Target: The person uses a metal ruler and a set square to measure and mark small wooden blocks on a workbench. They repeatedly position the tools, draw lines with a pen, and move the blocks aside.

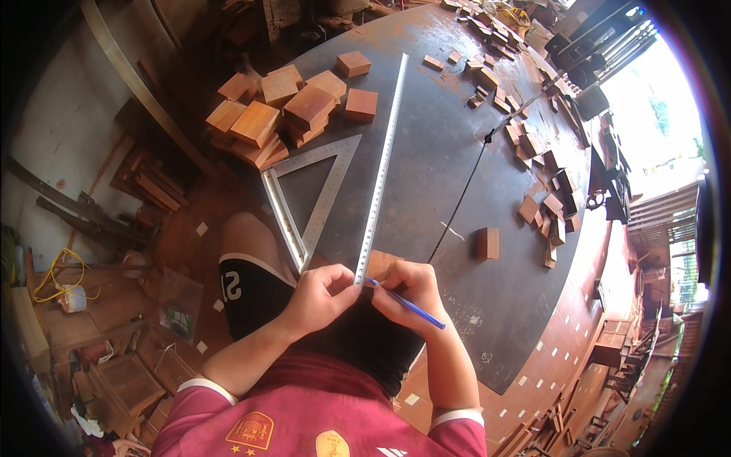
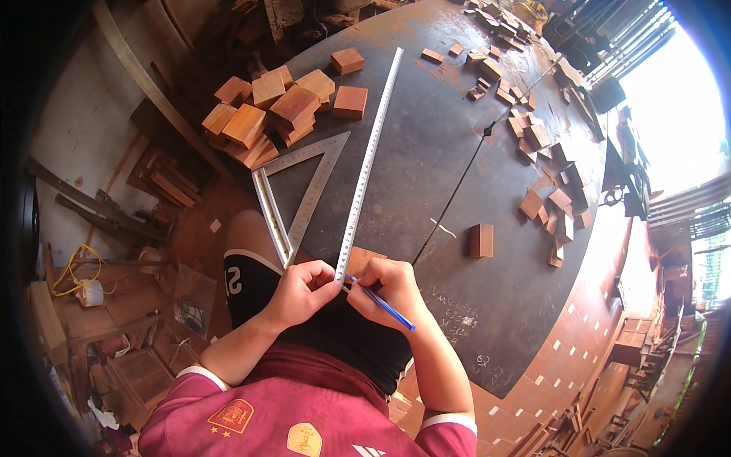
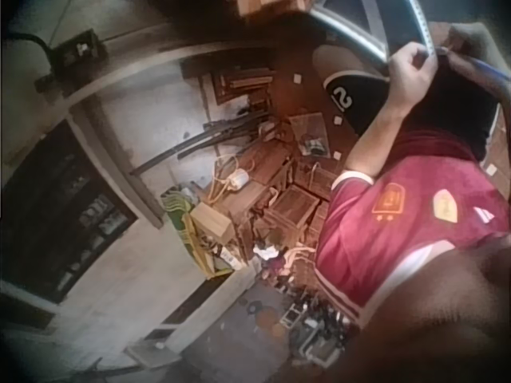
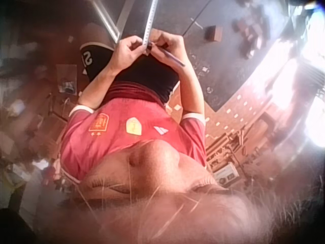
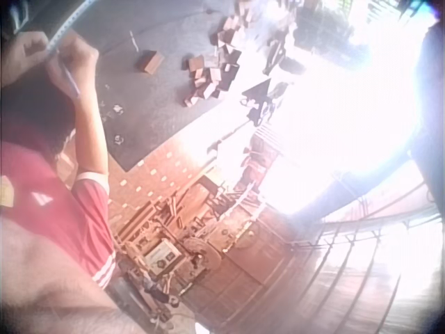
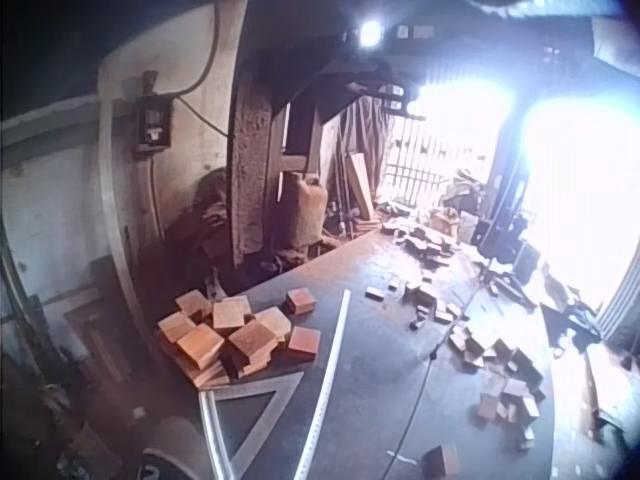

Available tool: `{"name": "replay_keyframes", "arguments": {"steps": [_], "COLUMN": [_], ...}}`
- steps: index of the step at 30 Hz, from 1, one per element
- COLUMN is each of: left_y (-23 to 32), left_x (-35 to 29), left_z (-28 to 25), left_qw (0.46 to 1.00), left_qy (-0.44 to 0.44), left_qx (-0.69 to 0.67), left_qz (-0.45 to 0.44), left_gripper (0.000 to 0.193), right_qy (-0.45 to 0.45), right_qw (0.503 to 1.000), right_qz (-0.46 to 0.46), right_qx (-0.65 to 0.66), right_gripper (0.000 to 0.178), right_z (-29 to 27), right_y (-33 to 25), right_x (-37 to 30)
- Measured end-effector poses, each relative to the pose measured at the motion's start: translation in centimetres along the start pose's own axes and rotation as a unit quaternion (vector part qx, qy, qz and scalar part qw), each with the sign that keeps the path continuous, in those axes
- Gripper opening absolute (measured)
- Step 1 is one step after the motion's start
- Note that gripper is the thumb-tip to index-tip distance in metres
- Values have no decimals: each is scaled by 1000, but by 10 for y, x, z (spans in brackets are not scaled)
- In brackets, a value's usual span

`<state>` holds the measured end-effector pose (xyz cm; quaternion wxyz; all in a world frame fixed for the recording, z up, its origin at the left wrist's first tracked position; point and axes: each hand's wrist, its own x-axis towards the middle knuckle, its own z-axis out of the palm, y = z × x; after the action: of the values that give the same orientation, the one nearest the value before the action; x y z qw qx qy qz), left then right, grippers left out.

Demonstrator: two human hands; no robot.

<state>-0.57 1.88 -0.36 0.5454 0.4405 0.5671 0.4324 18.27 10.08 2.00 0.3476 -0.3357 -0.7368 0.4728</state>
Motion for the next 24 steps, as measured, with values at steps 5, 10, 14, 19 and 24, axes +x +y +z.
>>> {"name": "replay_keyframes", "arguments": {"steps": [5,10,14,19,24], "left_y": [-3,-4,-3,7,32], "left_x": [5,5,5,6,-14], "left_z": [0,0,-1,-3,-12], "left_qw": [1000,1000,1000,999,975], "left_qy": [5,5,4,9,123], "left_qx": [11,10,11,38,173], "left_qz": [13,8,11,-6,69], "left_gripper": [8,8,8,12,18], "right_qy": [5,1,6,11,116], "right_qw": [1000,1000,1000,1000,989], "right_qz": [-3,3,4,18,74], "right_qx": [8,9,9,23,48], "right_gripper": [21,22,22,21,19], "right_z": [-1,-1,-1,-3,-8], "right_y": [4,4,3,2,2], "right_x": [3,3,3,2,-3]}}
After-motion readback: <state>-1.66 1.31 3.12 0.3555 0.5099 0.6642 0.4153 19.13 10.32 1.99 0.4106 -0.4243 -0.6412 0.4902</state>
